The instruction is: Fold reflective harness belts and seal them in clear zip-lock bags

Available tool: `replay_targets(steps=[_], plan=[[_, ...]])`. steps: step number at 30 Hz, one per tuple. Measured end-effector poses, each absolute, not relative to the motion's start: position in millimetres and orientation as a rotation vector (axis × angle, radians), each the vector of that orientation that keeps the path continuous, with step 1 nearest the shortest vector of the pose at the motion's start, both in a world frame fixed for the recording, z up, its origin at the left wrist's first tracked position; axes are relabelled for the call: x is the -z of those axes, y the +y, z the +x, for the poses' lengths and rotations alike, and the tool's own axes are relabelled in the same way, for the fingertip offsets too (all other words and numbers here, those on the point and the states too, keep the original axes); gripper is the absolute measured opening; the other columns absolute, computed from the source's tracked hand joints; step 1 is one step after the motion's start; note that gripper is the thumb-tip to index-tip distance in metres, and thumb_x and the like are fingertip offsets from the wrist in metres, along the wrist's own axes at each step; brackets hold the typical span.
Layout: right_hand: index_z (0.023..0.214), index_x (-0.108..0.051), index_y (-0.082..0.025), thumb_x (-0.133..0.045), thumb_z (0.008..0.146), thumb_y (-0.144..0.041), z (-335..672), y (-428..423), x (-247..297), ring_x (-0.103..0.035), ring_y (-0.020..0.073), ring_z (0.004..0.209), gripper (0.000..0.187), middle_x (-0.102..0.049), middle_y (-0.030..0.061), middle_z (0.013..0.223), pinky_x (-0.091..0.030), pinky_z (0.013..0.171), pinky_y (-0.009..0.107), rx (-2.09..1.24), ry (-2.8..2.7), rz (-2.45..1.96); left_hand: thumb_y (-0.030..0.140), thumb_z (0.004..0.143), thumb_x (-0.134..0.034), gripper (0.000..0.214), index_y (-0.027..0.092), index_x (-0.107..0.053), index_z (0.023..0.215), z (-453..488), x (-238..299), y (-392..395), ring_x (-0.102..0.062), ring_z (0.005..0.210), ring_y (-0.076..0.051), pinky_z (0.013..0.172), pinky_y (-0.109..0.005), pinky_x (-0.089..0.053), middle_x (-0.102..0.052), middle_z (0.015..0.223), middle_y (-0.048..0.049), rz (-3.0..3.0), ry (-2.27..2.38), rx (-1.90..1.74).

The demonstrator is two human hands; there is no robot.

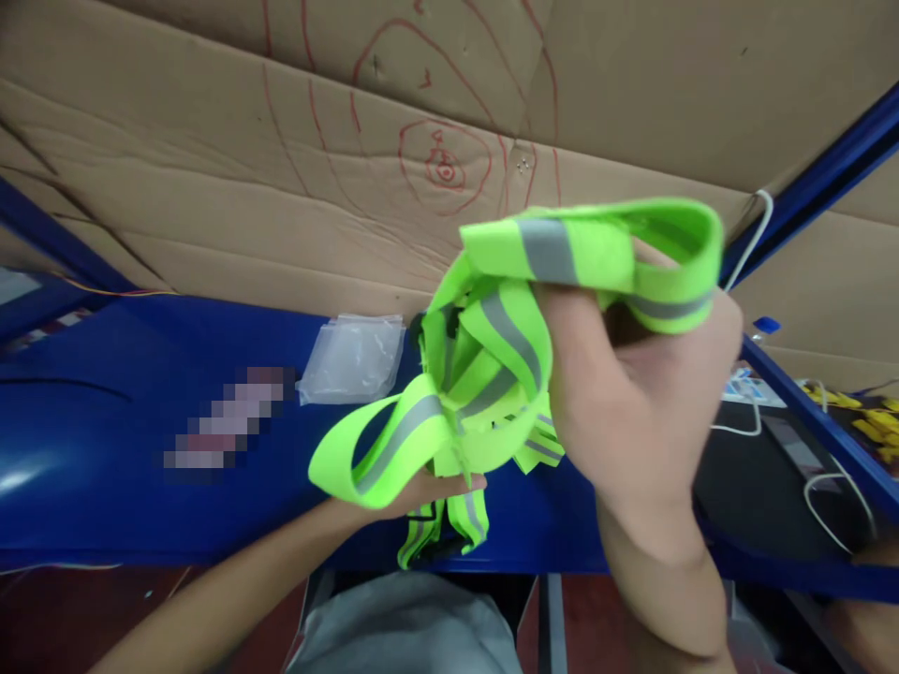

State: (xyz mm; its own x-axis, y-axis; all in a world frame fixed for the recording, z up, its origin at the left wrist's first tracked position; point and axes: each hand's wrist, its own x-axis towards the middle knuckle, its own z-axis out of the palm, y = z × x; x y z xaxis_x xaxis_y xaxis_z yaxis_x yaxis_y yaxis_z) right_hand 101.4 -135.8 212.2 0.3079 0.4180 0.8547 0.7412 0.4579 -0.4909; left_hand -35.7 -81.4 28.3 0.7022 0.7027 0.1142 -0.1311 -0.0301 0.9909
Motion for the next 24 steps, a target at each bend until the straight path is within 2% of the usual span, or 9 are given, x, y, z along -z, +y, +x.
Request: replay_targets(steps=[3, 5, 7, 9, 12, 14, 18, 21, 24], plan=[[0.094, -0.076, -0.019, -0.064, 0.093, -0.016, 115.1, -102.1, -202.1, -0.072, 0.0194, 0.084, 0.012, -0.074, 0.0007, 0.088, -0.06, 0.079, 0.035, 0.334, -1.442, -1.149, 0.043, 0.075, -0.087, 0.053, 0.014, -0.074, 0.117, -44.5, -25.8, -81.4, -0.067, 0.121, -0.038, 0.106, -0.049, -0.052, -0.077, 0.121, -0.0128, 1.307, 0.538, -0.583], [0.107, -0.072, -0.016, -0.065, 0.093, -0.02, 130.8, -79.6, -179.9, -0.072, 0.0199, 0.087, 0.016, -0.074, 0.003, 0.095, -0.061, 0.08, 0.036, 0.221, -1.5, -1.302, 0.045, 0.074, -0.088, 0.05, 0.015, -0.076, 0.112, -49.3, -22.7, -84.9, -0.071, 0.113, -0.036, 0.099, -0.046, -0.055, -0.079, 0.111, -0.0101, 1.081, 0.663, -0.619], [0.136, -0.059, -0.019, -0.067, 0.094, -0.031, 143.3, -71.0, -146.5, -0.073, 0.0207, 0.094, 0.044, -0.071, 0.0082, 0.121, -0.062, 0.08, 0.038, 0.072, -1.579, -1.425, 0.044, 0.072, -0.091, 0.052, 0.017, -0.075, 0.113, -52.8, -18.4, -91.3, -0.073, 0.11, -0.034, 0.096, -0.043, -0.056, -0.08, 0.108, -0.0089, 0.85, 0.742, -0.633], [0.149, -0.047, -0.024, -0.069, 0.095, -0.039, 147.0, -83.8, -107.7, -0.071, 0.0251, 0.11, 0.06, -0.062, 0.0134, 0.142, -0.062, 0.089, 0.043, -0.026, -1.62, -1.524, 0.044, 0.072, -0.091, 0.051, 0.018, -0.074, 0.111, -54.5, -12.3, -98.4, -0.074, 0.105, -0.032, 0.094, -0.041, -0.057, -0.08, 0.105, -0.0084, 0.714, 0.754, -0.609], [0.142, -0.054, -0.029, -0.062, 0.1, -0.037, 136.8, -137.5, -53.9, -0.068, 0.0272, 0.12, 0.044, -0.065, 0.0101, 0.139, -0.059, 0.099, 0.045, -0.103, -1.601, -1.579, 0.05, 0.077, -0.086, 0.052, 0.018, -0.072, 0.116, -53.1, -1.3, -101.7, -0.075, 0.105, -0.032, 0.095, -0.043, -0.057, -0.08, 0.106, -0.0096, 0.72, 0.734, -0.551], [0.134, -0.06, -0.033, -0.057, 0.103, -0.035, 126.4, -181.1, -26.0, -0.071, 0.0257, 0.114, 0.032, -0.071, 0.007, 0.128, -0.062, 0.095, 0.041, -0.286, -1.693, -1.558, 0.057, 0.085, -0.076, 0.055, 0.017, -0.07, 0.123, -50.1, 4.8, -94.7, -0.073, 0.11, -0.032, 0.098, -0.045, -0.056, -0.079, 0.113, -0.0109, 0.874, 0.739, -0.541], [0.145, -0.055, -0.032, -0.063, 0.1, -0.047, 114.9, -243.9, 13.5, -0.058, 0.0317, 0.135, 0.048, -0.059, 0.01, 0.147, -0.056, 0.105, 0.049, -0.411, -2.035, -1.613, 0.053, 0.088, -0.073, 0.043, 0.015, -0.074, 0.108, -48.9, 8.0, -67.4, -0.069, 0.117, -0.032, 0.105, -0.042, -0.051, -0.079, 0.11, -0.0104, 1.264, 0.833, -0.522], [0.15, -0.05, -0.031, -0.063, 0.1, -0.05, 116.3, -262.9, 37.2, -0.051, 0.0338, 0.142, 0.056, -0.051, 0.0112, 0.155, -0.052, 0.109, 0.054, -0.445, -2.131, -1.727, 0.06, 0.098, -0.056, 0.052, 0.012, -0.072, 0.086, -60.1, 2.0, -60.3, -0.073, 0.099, -0.034, 0.088, -0.041, -0.054, -0.075, 0.086, -0.0146, 2.043, 1.231, -0.284], [0.155, -0.042, -0.03, -0.064, 0.099, -0.05, 118.9, -267.5, 54.6, -0.051, 0.0341, 0.14, 0.064, -0.053, 0.0131, 0.153, -0.051, 0.109, 0.054, -0.484, -2.013, -1.765, 0.069, 0.101, -0.042, 0.064, 0.013, -0.071, 0.088, -78.8, -8.6, -80.7, -0.074, 0.082, -0.033, 0.071, -0.038, -0.053, -0.073, 0.083, -0.0155, 2.418, 1.569, -0.096]])
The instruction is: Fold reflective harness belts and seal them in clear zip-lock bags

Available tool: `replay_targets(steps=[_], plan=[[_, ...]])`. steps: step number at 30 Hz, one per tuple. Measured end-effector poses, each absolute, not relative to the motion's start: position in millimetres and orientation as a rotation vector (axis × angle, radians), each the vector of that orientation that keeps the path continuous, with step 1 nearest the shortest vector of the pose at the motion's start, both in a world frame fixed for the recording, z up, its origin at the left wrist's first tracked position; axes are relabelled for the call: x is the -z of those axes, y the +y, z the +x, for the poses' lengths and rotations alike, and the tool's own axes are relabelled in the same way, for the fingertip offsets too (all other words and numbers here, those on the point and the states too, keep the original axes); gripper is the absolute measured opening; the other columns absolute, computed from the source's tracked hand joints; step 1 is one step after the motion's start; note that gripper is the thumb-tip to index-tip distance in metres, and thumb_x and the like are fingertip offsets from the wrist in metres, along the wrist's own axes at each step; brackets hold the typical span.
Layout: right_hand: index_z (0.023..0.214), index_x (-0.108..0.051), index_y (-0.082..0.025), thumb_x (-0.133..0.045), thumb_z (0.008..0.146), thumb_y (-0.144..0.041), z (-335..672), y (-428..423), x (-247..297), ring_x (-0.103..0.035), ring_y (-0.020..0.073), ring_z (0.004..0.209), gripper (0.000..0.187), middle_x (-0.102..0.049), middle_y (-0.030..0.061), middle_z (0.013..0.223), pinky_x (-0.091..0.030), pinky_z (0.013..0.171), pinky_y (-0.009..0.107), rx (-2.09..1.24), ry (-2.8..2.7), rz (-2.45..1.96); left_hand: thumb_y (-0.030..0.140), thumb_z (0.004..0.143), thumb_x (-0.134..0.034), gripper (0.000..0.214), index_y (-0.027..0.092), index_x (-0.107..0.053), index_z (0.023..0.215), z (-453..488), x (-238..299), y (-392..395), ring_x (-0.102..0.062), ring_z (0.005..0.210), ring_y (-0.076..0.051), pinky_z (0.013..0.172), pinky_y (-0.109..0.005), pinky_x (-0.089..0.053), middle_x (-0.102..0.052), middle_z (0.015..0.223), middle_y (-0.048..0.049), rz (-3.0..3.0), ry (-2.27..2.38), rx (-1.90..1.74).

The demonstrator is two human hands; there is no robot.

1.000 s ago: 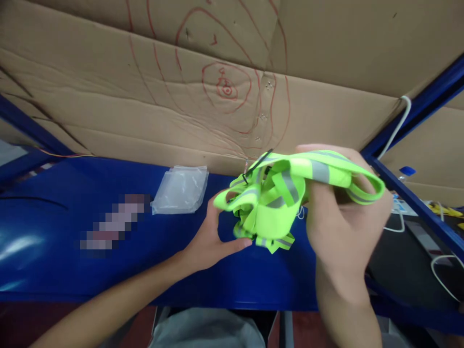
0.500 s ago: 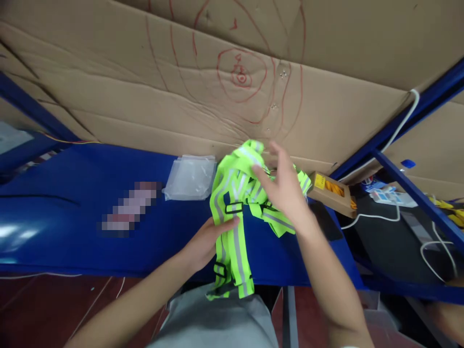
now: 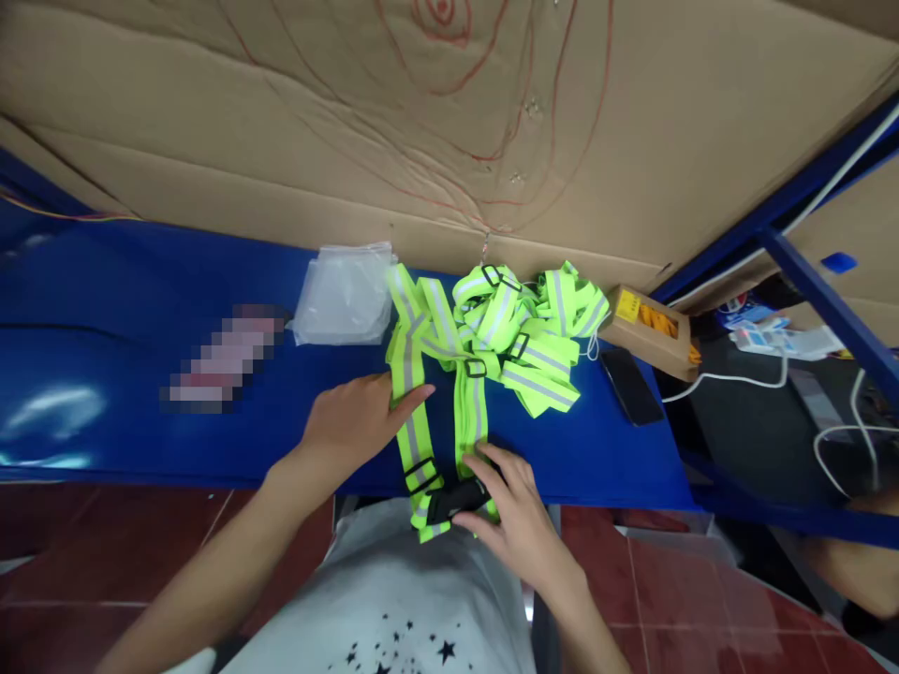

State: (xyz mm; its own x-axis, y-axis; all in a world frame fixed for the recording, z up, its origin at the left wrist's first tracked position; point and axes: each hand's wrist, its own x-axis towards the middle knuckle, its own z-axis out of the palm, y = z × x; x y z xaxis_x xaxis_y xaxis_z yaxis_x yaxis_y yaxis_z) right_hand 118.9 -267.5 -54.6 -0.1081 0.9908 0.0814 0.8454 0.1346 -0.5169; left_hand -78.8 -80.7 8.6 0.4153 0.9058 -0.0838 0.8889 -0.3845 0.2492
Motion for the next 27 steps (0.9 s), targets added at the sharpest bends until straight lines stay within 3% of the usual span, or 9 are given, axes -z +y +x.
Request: replay_targets(steps=[2, 4, 6, 8, 12, 16, 20, 23, 27], plan=[[0.155, -0.04, -0.029, -0.065, 0.099, -0.048, 117.8, -265.0, 60.1, -0.055, 0.0337, 0.135, 0.064, -0.058, 0.0135, 0.147, -0.052, 0.106, 0.053, -0.499, -1.924, -1.766, 0.065, 0.102, -0.042, 0.059, 0.014, -0.07, 0.109, -88.9, -13.1, -106.3, -0.074, 0.086, -0.03, 0.069, -0.036, -0.054, -0.074, 0.097, -0.0155, 2.525, 1.615, -0.238], [0.152, -0.043, -0.028, -0.064, 0.101, -0.044, 114.3, -259.4, 61.2, -0.059, 0.0324, 0.13, 0.058, -0.062, 0.0125, 0.142, -0.052, 0.105, 0.052, -0.513, -1.86, -1.753, 0.057, 0.103, -0.048, 0.053, 0.015, -0.059, 0.133, -93.3, -12.1, -134.2, -0.071, 0.103, -0.032, 0.077, -0.039, -0.057, -0.07, 0.121, -0.0184, 2.662, 1.487, -0.506], [0.151, -0.046, -0.028, -0.062, 0.103, -0.039, 109.7, -253.2, 59.5, -0.061, 0.0303, 0.128, 0.052, -0.064, 0.0112, 0.139, -0.052, 0.106, 0.05, -0.544, -1.796, -1.722, 0.047, 0.102, -0.054, 0.049, 0.018, -0.053, 0.14, -92.0, -5.9, -157.3, -0.068, 0.114, -0.033, 0.086, -0.045, -0.058, -0.065, 0.133, -0.0178, 2.783, 1.132, -0.595], [0.15, -0.048, -0.027, -0.06, 0.103, -0.036, 105.6, -248.4, 56.4, -0.064, 0.0276, 0.126, 0.05, -0.067, 0.0106, 0.135, -0.054, 0.104, 0.044, -0.591, -1.71, -1.687, 0.037, 0.099, -0.059, 0.042, 0.018, -0.055, 0.136, -87.9, 2.4, -171.1, -0.066, 0.115, -0.033, 0.089, -0.048, -0.058, -0.066, 0.132, -0.0156, 2.808, 0.855, -0.513], [0.146, -0.056, -0.027, -0.062, 0.102, -0.034, 101.9, -246.5, 50.0, -0.07, 0.0237, 0.116, 0.045, -0.071, 0.0085, 0.126, -0.059, 0.096, 0.035, -0.66, -1.578, -1.646, 0.019, 0.095, -0.06, 0.038, 0.014, -0.056, 0.133, -82.8, 12.0, -172.6, -0.066, 0.116, -0.032, 0.091, -0.048, -0.059, -0.068, 0.127, -0.0144, 2.712, 0.818, -0.438], [0.144, -0.058, -0.027, -0.063, 0.102, -0.031, 103.1, -249.1, 44.8, -0.07, 0.0232, 0.118, 0.043, -0.071, 0.0076, 0.126, -0.059, 0.096, 0.033, -0.675, -1.539, -1.616, 0.015, 0.093, -0.061, 0.045, 0.015, -0.053, 0.137, -82.4, 11.5, -164.2, -0.066, 0.114, -0.03, 0.09, -0.048, -0.06, -0.068, 0.128, -0.0131, 2.676, 0.79, -0.453], [0.144, -0.058, -0.028, -0.06, 0.103, -0.029, 104.6, -253.1, 36.4, -0.07, 0.0221, 0.115, 0.041, -0.071, 0.0077, 0.125, -0.06, 0.095, 0.033, -0.668, -1.609, -1.593, 0.018, 0.089, -0.068, 0.034, 0.013, -0.063, 0.122, -80.0, 13.3, -161.4, -0.071, 0.096, -0.03, 0.076, -0.045, -0.061, -0.072, 0.115, -0.0114, 2.8, 0.799, -0.441], [0.153, -0.049, -0.026, -0.057, 0.104, -0.031, 101.9, -259.5, 24.2, -0.065, 0.0267, 0.122, 0.049, -0.065, 0.0126, 0.133, -0.059, 0.097, 0.041, -0.467, -1.807, -1.668, 0.021, 0.089, -0.07, 0.026, 0.012, -0.066, 0.112, -81.0, 12.9, -161.1, -0.07, 0.082, -0.027, 0.067, -0.042, -0.059, -0.074, 0.1, -0.0085, 2.924, 0.76, -0.462], [0.158, -0.042, -0.018, -0.057, 0.103, -0.029, 90.2, -264.4, 6.9, -0.059, 0.0372, 0.126, 0.057, -0.058, 0.0185, 0.146, -0.054, 0.098, 0.058, -0.054, -2.181, -1.741, 0.02, 0.091, -0.064, 0.019, 0.011, -0.067, 0.108, -86.5, 4.6, -162.1, -0.07, 0.08, -0.026, 0.067, -0.041, -0.056, -0.074, 0.091, -0.0069, 3.068, 0.698, -0.48]])
